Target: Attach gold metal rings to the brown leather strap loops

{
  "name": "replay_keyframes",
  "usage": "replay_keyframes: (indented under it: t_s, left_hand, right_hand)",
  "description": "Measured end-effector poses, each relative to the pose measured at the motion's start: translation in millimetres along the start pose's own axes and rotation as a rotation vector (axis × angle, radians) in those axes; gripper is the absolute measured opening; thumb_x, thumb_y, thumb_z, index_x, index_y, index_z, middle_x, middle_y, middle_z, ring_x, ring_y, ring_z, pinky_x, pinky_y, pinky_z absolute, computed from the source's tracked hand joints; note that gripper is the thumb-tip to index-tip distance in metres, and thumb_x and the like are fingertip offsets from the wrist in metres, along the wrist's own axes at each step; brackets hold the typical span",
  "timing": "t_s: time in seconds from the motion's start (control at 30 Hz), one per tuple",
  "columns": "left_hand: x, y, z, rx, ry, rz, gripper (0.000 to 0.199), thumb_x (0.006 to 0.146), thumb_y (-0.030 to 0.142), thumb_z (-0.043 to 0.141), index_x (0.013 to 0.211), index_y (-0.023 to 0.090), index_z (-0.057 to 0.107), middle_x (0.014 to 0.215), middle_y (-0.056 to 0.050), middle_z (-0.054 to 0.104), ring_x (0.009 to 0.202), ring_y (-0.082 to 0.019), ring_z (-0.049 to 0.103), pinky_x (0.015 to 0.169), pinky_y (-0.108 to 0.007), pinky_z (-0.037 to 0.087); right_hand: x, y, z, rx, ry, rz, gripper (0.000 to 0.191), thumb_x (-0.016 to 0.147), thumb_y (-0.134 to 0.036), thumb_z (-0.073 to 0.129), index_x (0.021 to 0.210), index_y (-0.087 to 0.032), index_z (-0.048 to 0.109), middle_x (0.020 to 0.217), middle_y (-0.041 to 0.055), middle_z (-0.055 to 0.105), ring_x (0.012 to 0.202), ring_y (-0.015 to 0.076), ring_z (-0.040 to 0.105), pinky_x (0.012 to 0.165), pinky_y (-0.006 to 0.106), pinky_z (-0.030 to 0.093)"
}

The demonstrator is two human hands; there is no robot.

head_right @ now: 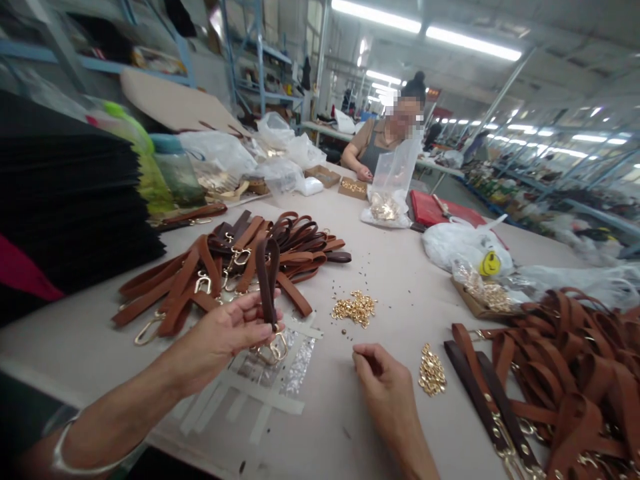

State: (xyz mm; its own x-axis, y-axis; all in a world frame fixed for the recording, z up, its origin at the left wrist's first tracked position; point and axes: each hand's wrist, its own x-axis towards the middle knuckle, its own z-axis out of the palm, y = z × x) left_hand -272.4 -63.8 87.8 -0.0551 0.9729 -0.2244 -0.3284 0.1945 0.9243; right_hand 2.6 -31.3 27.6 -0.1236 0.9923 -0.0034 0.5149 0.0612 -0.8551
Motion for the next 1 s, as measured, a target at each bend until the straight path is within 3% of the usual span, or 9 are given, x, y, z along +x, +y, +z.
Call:
replay_keyframes:
  t_s: [0.1,0.2,0.27,0.37,0.47,0.6,0.67,0.83,1.0]
  left_hand:
    - [-9,-20,8.0,0.056,0.003,-0.016,0.042,0.067,0.018,0.077,0.108,0.019,0.066,0.083,0.003,0.065,0.074,-0.011,0.060,0.067,-0.022,0.049]
    - [-16,-34,14.9,0.187,0.011,-0.007,0.030,0.075,0.022,0.071,0.105,0.019,0.066,0.080,0.004,0.063,0.072,-0.012,0.059,0.069,-0.025,0.048]
    - [-21,-37,18.5,0.261,-0.018,0.007,0.021,0.081,0.026,0.067,0.101,0.019,0.066,0.086,0.001,0.067,0.081,-0.015,0.063,0.078,-0.028,0.049]
    - [-26,-35,21.6,0.249,-0.076,0.004,0.022,0.086,0.029,0.063,0.106,0.020,0.067,0.104,-0.004,0.073,0.103,-0.021,0.065,0.094,-0.033,0.047]
    - [-28,-37,23.0,0.099,-0.123,-0.063,0.027,0.087,0.032,0.064,0.111,0.021,0.068,0.114,-0.006,0.073,0.106,-0.022,0.067,0.093,-0.034,0.050]
    - [-29,-45,26.1,-0.032,-0.084,-0.159,0.033,0.087,0.037,0.065,0.115,0.020,0.068,0.108,-0.007,0.075,0.082,-0.017,0.071,0.074,-0.029,0.057]
    - [-31,-48,28.6,-0.045,-0.083,-0.157,0.035,0.088,0.034,0.063,0.120,0.020,0.066,0.106,-0.006,0.076,0.081,-0.016,0.071,0.071,-0.027,0.057]
    - [-37,-51,32.5,-0.110,-0.172,-0.082,0.053,0.079,0.008,0.061,0.129,0.026,0.061,0.116,-0.001,0.073,0.106,-0.017,0.066,0.093,-0.027,0.051]
    - [-39,-56,32.4,-0.049,-0.213,-0.031,0.044,0.085,0.009,0.056,0.125,0.024,0.061,0.123,-0.002,0.070,0.113,-0.017,0.063,0.103,-0.030,0.045]
  right_hand:
    - [-9,-15,9,0.281,-0.046,0.063,0.032,0.076,-0.048,0.073,0.087,-0.018,0.070,0.070,0.0014,0.067,0.065,0.0161,0.061,0.062,0.027,0.049]
    - [-18,-30,17,0.459,-0.072,0.083,0.030,0.073,-0.042,0.079,0.087,-0.018,0.069,0.067,-0.0003,0.067,0.062,0.0138,0.062,0.062,0.025,0.050]
    - [-23,-39,23,0.532,-0.101,0.086,0.026,0.074,-0.039,0.080,0.087,-0.019,0.070,0.065,-0.0003,0.069,0.061,0.0131,0.063,0.062,0.024,0.051]
    - [-28,-48,30,0.607,-0.153,0.061,0.018,0.077,-0.035,0.078,0.082,-0.020,0.071,0.064,0.0000,0.070,0.061,0.0125,0.063,0.062,0.024,0.051]
    - [-32,-57,37,0.646,-0.203,0.028,0.013,0.079,-0.033,0.076,0.081,-0.020,0.074,0.064,-0.0002,0.070,0.060,0.0120,0.063,0.062,0.024,0.052]
    - [-33,-65,45,0.654,-0.218,0.028,0.013,0.077,-0.033,0.077,0.079,-0.020,0.076,0.068,0.0011,0.072,0.059,0.0117,0.061,0.060,0.024,0.051]
    - [-34,-64,48,0.646,-0.209,0.053,0.015,0.075,-0.034,0.078,0.078,-0.019,0.076,0.071,0.0024,0.074,0.059,0.0115,0.061,0.059,0.023,0.050]
    - [-34,-59,53,0.617,-0.234,0.090,0.016,0.075,-0.033,0.077,0.078,-0.018,0.077,0.069,0.0027,0.074,0.059,0.0113,0.060,0.059,0.022,0.049]
    - [-35,-58,56,0.581,-0.225,0.089,0.012,0.074,-0.030,0.076,0.079,-0.019,0.077,0.068,0.0010,0.073,0.061,0.0133,0.062,0.062,0.025,0.050]
